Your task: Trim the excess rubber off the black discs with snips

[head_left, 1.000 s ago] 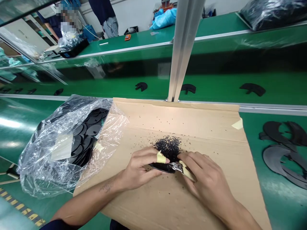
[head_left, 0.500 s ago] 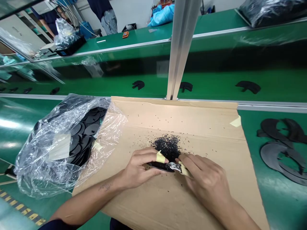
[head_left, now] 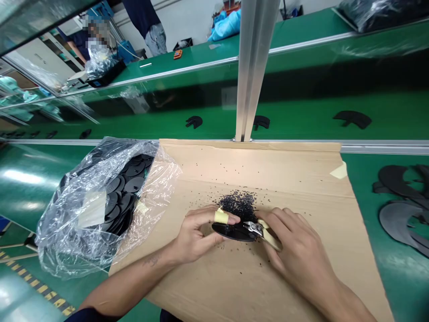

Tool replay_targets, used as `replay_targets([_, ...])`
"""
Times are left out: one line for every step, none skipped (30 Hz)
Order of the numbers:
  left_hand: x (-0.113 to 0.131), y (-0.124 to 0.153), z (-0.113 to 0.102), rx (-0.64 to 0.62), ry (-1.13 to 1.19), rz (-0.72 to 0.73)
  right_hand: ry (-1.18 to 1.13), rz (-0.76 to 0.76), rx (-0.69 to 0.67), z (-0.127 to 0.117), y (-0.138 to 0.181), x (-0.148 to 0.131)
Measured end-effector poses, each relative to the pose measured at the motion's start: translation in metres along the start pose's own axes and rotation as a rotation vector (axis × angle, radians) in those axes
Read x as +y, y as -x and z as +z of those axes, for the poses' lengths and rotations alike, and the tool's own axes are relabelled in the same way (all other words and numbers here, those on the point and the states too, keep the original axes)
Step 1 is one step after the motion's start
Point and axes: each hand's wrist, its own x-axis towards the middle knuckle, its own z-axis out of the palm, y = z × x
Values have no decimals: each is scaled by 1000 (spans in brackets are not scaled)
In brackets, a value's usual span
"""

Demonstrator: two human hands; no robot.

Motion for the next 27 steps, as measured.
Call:
replay_targets([0,1,0,0,3,-9,-27,12,1,0,0,0])
replay_targets([0,1,0,-1,8,-20,-62,25,7,0,0,-1])
replay_targets([0,2,0,-2,14,-32,-106,40,14,-1,-1,-2])
replay_targets([-1,3,0,-3,25,-42,-160,54,23,-3,-2,-3])
replay_targets([-1,3,0,-5,39,-51,-221,65,32,-5,-3,-5])
replay_targets([-1,4,1,-6,55,-57,-284,76,38,-6,-5,-7])
replay_targets([-1,4,1,-10,71,-62,-342,85,41,-8,-6,-9])
replay_targets([-1,4,1,-12,83,-61,-392,88,41,-10,-8,-10])
replay_targets([-1,4,1,-17,88,-57,-424,84,41,-11,-9,-11])
replay_targets([-1,4,1,-24,78,-45,-434,68,49,-11,-9,-12])
replay_targets([-1,3,1,-32,47,-21,-420,41,56,-11,-9,-13])
replay_targets([-1,3,0,-44,-7,15,-386,6,65,-10,-8,-13])
replay_targets([-1,2,-1,-63,-88,64,-338,-34,73,-10,-7,-14])
replay_targets([-1,2,-2,-88,-192,121,-285,-74,80,-9,-6,-15])
replay_targets([-1,2,-3,-117,-306,176,-242,-109,84,-9,-5,-16])
replay_targets([-2,2,-4,-144,-413,219,-222,-139,83,-9,-4,-17])
replay_targets([-2,2,-4,-170,-496,244,-236,-159,81,-10,-3,-19])
replay_targets([-3,3,-5,-187,-544,253,-286,-164,76,-11,-3,-20])
replay_targets([-4,3,-5,-196,-554,249,-362,-150,67,-13,-4,-22])
replay_targets([-4,4,-5,-196,-530,236,-446,-116,56,-15,-4,-22])
replay_targets([-4,4,-5,-191,-487,217,-514,-68,51,-16,-5,-21])
replay_targets([-4,4,-5,-180,-435,195,-545,-19,56,-18,-5,-19])
replay_targets([-4,4,-4,-164,-384,172,-525,21,69,-18,-6,-17])
replay_targets([-4,4,-4,-146,-339,146,-459,42,78,-18,-6,-13])
replay_targets([-3,4,-4,-129,-304,122,-365,44,86,-16,-5,-9])
replay_targets([-3,3,-3,-113,-277,105,-261,31,86,-14,-4,-5])
replay_targets([-3,3,-3,-103,-258,94,-168,9,77,-12,-3,-2])
